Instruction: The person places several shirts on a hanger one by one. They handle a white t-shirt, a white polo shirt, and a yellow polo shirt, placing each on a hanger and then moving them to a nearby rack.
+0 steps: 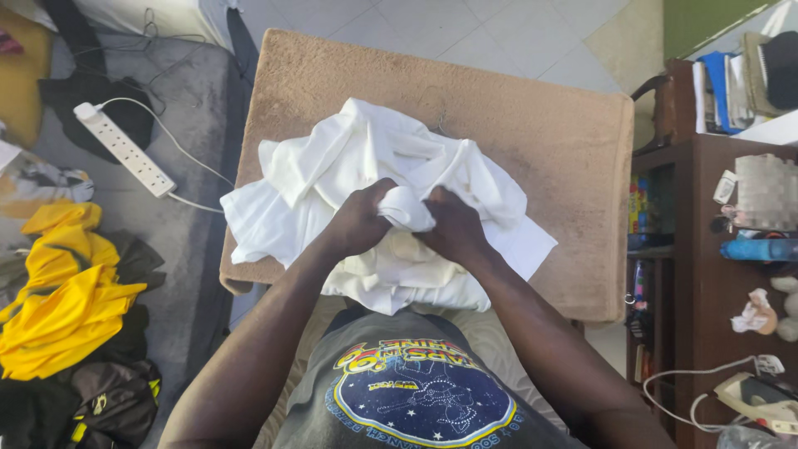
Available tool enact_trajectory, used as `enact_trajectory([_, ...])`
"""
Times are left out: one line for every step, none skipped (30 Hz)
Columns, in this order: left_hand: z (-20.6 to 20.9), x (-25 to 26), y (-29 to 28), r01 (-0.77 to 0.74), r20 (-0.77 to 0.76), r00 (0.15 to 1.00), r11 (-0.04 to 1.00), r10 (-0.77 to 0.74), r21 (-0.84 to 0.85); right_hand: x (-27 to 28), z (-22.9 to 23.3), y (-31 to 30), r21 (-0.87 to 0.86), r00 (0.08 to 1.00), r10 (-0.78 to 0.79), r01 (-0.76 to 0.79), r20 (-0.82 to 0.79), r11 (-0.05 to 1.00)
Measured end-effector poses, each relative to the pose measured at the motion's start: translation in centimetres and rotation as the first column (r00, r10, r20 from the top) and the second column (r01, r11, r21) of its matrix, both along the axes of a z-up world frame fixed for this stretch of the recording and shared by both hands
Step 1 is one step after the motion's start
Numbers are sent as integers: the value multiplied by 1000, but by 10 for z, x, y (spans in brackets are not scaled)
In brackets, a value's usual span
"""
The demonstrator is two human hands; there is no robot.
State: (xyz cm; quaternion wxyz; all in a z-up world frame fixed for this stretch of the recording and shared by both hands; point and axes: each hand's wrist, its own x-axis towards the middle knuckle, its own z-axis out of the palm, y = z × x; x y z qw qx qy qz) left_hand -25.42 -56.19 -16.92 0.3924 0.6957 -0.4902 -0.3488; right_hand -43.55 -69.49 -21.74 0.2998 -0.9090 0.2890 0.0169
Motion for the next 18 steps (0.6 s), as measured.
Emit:
enact_trajectory([4, 4, -5, 48, -5, 999, 999, -48, -4, 1, -20, -5, -67, 997, -47, 52, 67, 996])
enact_trajectory([6, 12, -10, 108, 132, 983, 984, -127, 141, -2, -37, -16, 148, 974, -150, 126, 167, 981])
enact_trajectory([4, 22, -15, 140, 255, 942, 946, -218, 291, -6, -49, -31, 362, 933, -267, 168, 242, 917])
enact_trajectory([-2, 31, -19, 147, 358, 877, 888, -321, 436, -7, -58, -41, 562, 874, -392, 178, 286, 808])
enact_trajectory([-12, 34, -21, 141, 432, 836, 892, -340, 429, -8, -62, -43, 578, 898, -377, 189, 225, 794])
enact_trajectory([-27, 34, -25, 137, 502, 788, 897, -356, 421, -9, -60, -45, 594, 918, -360, 201, 163, 779])
enact_trajectory([-42, 36, -31, 137, 571, 733, 902, -370, 409, -8, -53, -47, 606, 933, -345, 217, 102, 765])
enact_trajectory([-57, 41, -37, 185, 578, 778, 969, -246, 164, -3, -44, -45, 609, 941, -307, 162, 140, 776])
enact_trajectory([-70, 46, -45, 210, 549, 827, 973, -124, -97, 3, -33, -44, 608, 947, -266, 107, 179, 787])
enact_trajectory([-81, 49, -51, 211, 486, 874, 912, -15, -351, 10, -21, -43, 604, 950, -225, 51, 216, 795])
enact_trajectory([-89, 52, -54, 155, 316, 946, 957, -72, -244, 14, -9, -42, 504, 982, -145, 65, 120, 861])
enact_trajectory([-94, 53, -57, 121, 131, 986, 985, -105, -122, 16, 3, -42, 397, 997, -74, 63, 12, 916])
enact_trajectory([-97, 55, -62, 116, -58, 992, 993, -115, 5, 20, 12, -43, 285, 995, -17, 45, -102, 957])
enact_trajectory([-97, 54, -67, 194, -121, 974, 981, -191, 12, 24, 16, -44, 232, 971, -54, 110, -234, 966])
enact_trajectory([-97, 51, -70, 269, -188, 947, 963, -261, 17, 27, 16, -45, 174, 928, -91, 164, -362, 971])
enact_trajectory([-95, 48, -73, 343, -253, 910, 939, -328, 17, 27, 13, -46, 110, 866, -132, 210, -482, 972])
enact_trajectory([-92, 52, -75, 436, -193, 892, 891, -409, 129, 26, 10, -53, 149, 864, -144, 243, -482, 958])
enact_trajectory([-89, 56, -77, 511, -142, 859, 824, -491, 245, 22, 6, -64, 188, 862, -156, 276, -481, 943])
